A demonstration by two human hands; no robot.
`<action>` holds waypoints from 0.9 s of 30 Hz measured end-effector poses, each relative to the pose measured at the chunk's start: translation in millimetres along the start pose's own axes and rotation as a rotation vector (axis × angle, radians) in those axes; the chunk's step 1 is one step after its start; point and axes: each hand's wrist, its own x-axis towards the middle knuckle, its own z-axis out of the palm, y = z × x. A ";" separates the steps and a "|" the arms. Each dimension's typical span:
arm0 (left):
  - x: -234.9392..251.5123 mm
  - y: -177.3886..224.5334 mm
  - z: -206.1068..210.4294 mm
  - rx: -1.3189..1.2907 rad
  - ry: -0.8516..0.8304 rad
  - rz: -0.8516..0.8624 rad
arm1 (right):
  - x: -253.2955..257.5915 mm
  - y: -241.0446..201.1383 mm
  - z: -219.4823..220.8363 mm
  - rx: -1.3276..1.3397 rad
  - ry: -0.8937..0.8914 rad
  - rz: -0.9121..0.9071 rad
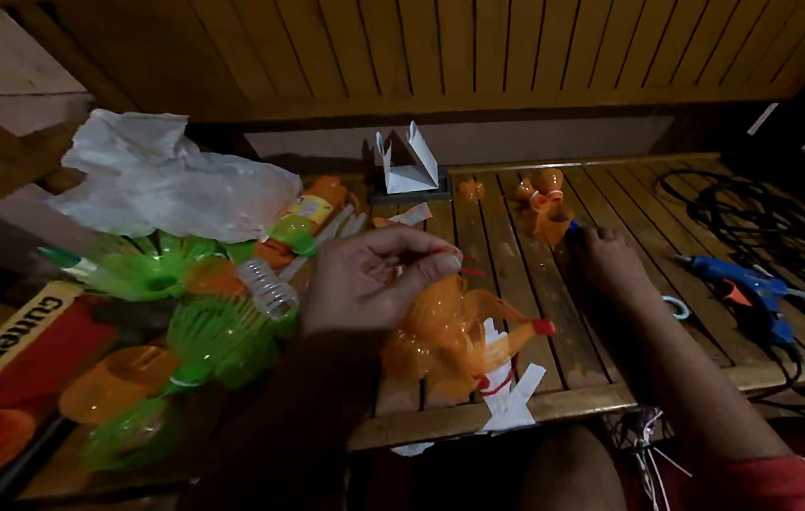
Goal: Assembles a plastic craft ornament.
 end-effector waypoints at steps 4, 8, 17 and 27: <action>10.8 -7.2 3.6 0.042 -0.048 -0.021 | -5.3 6.0 -2.0 0.053 0.013 0.090; 17.4 -16.6 4.0 0.006 -0.115 -0.137 | -14.0 21.6 -10.9 0.175 0.059 0.062; 7.1 -31.5 -2.1 -0.140 -0.154 -0.182 | -67.1 111.4 -70.2 -0.048 0.013 0.696; -0.6 -37.3 -3.5 -0.291 -0.137 -0.073 | -92.2 141.0 -54.8 0.349 0.353 0.608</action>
